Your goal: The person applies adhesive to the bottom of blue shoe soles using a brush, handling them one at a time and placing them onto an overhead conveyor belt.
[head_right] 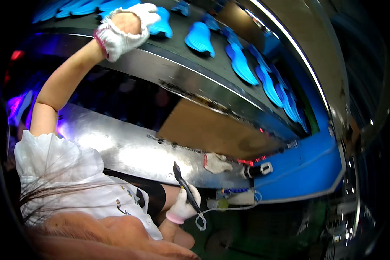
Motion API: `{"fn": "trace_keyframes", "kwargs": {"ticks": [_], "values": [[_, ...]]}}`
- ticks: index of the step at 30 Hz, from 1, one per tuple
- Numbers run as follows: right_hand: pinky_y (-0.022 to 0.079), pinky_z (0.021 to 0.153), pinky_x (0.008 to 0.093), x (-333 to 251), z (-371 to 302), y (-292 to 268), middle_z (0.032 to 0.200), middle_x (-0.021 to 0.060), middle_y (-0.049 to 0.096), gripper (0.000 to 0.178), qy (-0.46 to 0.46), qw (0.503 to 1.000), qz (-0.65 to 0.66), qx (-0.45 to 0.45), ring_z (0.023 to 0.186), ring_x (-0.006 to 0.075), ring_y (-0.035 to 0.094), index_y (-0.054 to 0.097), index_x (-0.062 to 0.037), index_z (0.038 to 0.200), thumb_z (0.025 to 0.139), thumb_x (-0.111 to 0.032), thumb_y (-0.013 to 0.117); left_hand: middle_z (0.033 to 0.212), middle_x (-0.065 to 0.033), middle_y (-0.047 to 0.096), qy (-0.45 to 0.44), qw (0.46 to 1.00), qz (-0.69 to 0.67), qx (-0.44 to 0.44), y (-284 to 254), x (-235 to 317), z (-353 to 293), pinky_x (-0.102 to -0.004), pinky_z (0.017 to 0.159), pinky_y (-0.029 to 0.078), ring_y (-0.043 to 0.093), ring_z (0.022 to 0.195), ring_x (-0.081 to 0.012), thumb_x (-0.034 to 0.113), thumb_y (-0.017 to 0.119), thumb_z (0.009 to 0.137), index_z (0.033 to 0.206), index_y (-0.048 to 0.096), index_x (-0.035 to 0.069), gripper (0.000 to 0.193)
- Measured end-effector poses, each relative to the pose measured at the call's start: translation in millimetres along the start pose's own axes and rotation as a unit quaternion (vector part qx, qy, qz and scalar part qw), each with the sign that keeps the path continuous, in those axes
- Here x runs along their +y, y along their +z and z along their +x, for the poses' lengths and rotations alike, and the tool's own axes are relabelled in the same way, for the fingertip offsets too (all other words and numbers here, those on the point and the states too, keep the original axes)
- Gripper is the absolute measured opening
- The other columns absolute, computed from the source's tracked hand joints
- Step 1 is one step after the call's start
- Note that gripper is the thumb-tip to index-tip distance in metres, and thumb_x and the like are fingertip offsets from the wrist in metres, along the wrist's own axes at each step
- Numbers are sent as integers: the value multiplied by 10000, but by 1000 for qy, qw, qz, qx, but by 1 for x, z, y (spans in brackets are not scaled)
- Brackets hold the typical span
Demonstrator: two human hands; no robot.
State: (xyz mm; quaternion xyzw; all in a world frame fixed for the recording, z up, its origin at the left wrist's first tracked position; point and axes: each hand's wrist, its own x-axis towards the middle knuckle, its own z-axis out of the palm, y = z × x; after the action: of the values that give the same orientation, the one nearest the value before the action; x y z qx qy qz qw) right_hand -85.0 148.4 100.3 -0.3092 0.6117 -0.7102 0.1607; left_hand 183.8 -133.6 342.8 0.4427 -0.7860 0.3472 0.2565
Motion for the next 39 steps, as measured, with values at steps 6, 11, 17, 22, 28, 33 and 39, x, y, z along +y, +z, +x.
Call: {"fn": "trace_keyframes", "kwargs": {"ticks": [6, 11, 17, 22, 28, 33, 39], "values": [[487, 574, 251, 3, 2, 0, 867, 122, 663, 268, -30, 999, -22, -38, 668, 175, 600, 611, 73, 1047, 785, 15, 605, 872, -203, 701, -225, 932, 152, -239, -7, -115, -52, -406, 690, 562, 712, 805, -337, 65, 662, 748, 834, 672, 60, 87], [503, 638, 264, 30, 22, -22, 952, 151, 663, 290, 132, 990, -13, -48, 742, 184, 614, 589, 83, 1079, 795, 25, 599, 1194, -106, 652, -252, 961, -11, -116, 14, -127, -69, -409, 843, 533, 668, 992, -298, 174, 634, 831, 986, 669, 125, 166], [540, 780, 316, 7, -4, -1, 948, 135, 683, 215, -31, 994, -106, -21, 865, 222, 655, 645, 76, 1015, 808, 28, 681, 1187, -103, 655, -300, 836, -452, 74, 13, -79, -50, -318, 934, 515, 674, 976, -210, 205, 671, 913, 1196, 651, 94, 305], [485, 590, 217, -4, 2, 5, 934, 119, 674, 209, 13, 1000, -21, 2, 676, 125, 627, 632, 64, 1066, 862, 32, 605, 1163, -93, 665, -294, 713, -600, 212, 26, -35, -70, -312, 952, 513, 663, 1047, -182, 122, 631, 953, 1265, 599, 14, 331], [524, 538, 196, 16, 11, -23, 1104, 135, 639, 225, -8, 990, 90, 105, 887, 176, 672, 545, 22, 1186, 972, -46, 544, 1233, -170, 626, 117, 831, -437, 323, 45, 68, -117, -389, 984, 494, 634, 1096, -317, 137, 630, 917, 1177, 646, 12, 289], [508, 492, 188, 35, 38, -33, 1032, 123, 658, 262, 47, 974, 126, 183, 818, 155, 680, 557, 35, 1183, 934, -29, 609, 1260, -219, 589, 315, 693, -641, 96, 85, 181, -195, -507, 1005, 448, 532, 1216, -411, 329, 605, 832, 1149, 659, 18, 447], [465, 487, 201, 42, 61, -34, 887, 84, 679, 197, 117, 954, 166, 220, 664, 91, 606, 645, 18, 1068, 922, -115, 660, 1331, -234, 497, 58, 716, -684, -129, 148, 262, -275, -480, 1021, 420, 491, 1262, -410, -60, 717, 657, 984, 640, 87, 366]]}}
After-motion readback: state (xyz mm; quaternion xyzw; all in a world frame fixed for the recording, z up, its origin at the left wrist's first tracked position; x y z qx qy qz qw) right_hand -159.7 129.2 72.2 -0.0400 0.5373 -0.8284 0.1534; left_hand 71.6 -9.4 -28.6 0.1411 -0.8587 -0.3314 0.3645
